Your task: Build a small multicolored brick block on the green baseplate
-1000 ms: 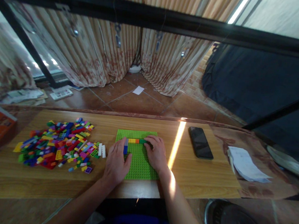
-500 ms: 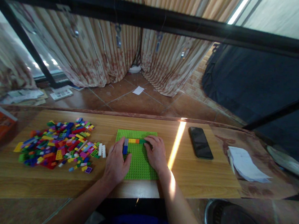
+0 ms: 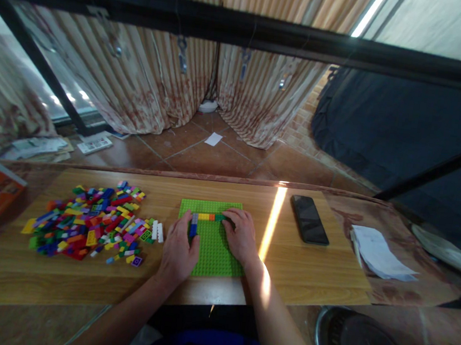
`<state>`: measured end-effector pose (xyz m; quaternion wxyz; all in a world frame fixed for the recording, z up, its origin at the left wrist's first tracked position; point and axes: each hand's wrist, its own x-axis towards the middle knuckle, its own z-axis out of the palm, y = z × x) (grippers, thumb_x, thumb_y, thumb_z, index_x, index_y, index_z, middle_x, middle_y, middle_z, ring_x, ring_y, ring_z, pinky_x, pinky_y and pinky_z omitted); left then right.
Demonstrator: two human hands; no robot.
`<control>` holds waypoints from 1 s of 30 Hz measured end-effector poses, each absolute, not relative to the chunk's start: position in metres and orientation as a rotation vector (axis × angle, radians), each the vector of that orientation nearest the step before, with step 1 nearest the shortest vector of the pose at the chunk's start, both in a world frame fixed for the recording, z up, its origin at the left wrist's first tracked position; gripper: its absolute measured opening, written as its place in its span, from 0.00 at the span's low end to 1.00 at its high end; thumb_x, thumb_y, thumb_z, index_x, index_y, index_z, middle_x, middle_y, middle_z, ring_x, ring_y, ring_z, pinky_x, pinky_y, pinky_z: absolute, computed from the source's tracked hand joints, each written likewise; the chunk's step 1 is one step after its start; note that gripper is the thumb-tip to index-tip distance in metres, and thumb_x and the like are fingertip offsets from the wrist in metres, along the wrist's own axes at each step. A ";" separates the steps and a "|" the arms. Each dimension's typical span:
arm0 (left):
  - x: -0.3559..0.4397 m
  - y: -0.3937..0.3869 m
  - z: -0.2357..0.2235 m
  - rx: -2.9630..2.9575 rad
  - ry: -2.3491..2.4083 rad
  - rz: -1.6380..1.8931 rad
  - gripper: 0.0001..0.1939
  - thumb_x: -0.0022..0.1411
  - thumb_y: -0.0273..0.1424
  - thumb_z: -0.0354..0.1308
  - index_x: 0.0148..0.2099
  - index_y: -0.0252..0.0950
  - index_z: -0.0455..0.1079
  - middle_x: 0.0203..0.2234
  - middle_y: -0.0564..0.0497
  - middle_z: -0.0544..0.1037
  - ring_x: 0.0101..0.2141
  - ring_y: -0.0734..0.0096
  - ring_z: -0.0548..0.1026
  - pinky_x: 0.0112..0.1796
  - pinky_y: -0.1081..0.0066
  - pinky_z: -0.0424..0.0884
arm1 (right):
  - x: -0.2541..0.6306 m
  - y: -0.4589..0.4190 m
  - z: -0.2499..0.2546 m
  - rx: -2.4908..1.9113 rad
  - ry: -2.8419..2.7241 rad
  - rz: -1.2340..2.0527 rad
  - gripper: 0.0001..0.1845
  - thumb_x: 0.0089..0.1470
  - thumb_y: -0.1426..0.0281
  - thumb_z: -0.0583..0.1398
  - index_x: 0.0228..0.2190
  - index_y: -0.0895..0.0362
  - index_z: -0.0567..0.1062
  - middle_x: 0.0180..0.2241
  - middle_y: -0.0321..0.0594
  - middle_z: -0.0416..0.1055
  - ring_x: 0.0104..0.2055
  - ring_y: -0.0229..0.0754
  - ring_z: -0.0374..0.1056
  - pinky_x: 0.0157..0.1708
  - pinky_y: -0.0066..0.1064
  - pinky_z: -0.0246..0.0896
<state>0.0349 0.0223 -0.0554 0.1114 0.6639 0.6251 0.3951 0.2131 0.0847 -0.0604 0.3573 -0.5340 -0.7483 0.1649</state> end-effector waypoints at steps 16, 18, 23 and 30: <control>0.034 0.022 -0.058 1.896 1.833 1.208 0.33 0.57 0.21 0.53 0.64 0.32 0.52 0.49 0.38 0.71 0.52 0.53 0.68 0.53 0.49 0.67 | 0.214 0.085 -0.062 -1.382 -1.941 0.418 0.12 0.58 0.68 0.57 0.42 0.50 0.78 0.47 0.42 0.74 0.51 0.50 0.65 0.52 0.50 0.61; 0.034 0.022 -0.057 1.899 1.835 1.216 0.32 0.57 0.21 0.53 0.64 0.33 0.53 0.48 0.39 0.71 0.51 0.53 0.68 0.52 0.49 0.67 | 0.214 0.085 -0.062 -1.385 -1.941 0.420 0.12 0.58 0.68 0.57 0.42 0.50 0.78 0.47 0.42 0.74 0.51 0.50 0.65 0.52 0.50 0.61; 0.033 0.021 -0.055 1.909 1.857 1.200 0.30 0.56 0.22 0.54 0.61 0.33 0.56 0.44 0.41 0.71 0.47 0.54 0.69 0.50 0.50 0.68 | 0.214 0.085 -0.062 -1.382 -1.932 0.427 0.12 0.58 0.68 0.57 0.42 0.50 0.78 0.46 0.42 0.74 0.51 0.50 0.65 0.52 0.50 0.61; 0.033 0.021 -0.054 1.902 1.883 1.190 0.28 0.56 0.22 0.54 0.59 0.33 0.58 0.41 0.42 0.71 0.45 0.56 0.69 0.48 0.51 0.69 | 0.214 0.085 -0.062 -1.381 -1.936 0.413 0.12 0.58 0.67 0.57 0.42 0.51 0.78 0.46 0.42 0.74 0.51 0.50 0.65 0.53 0.49 0.61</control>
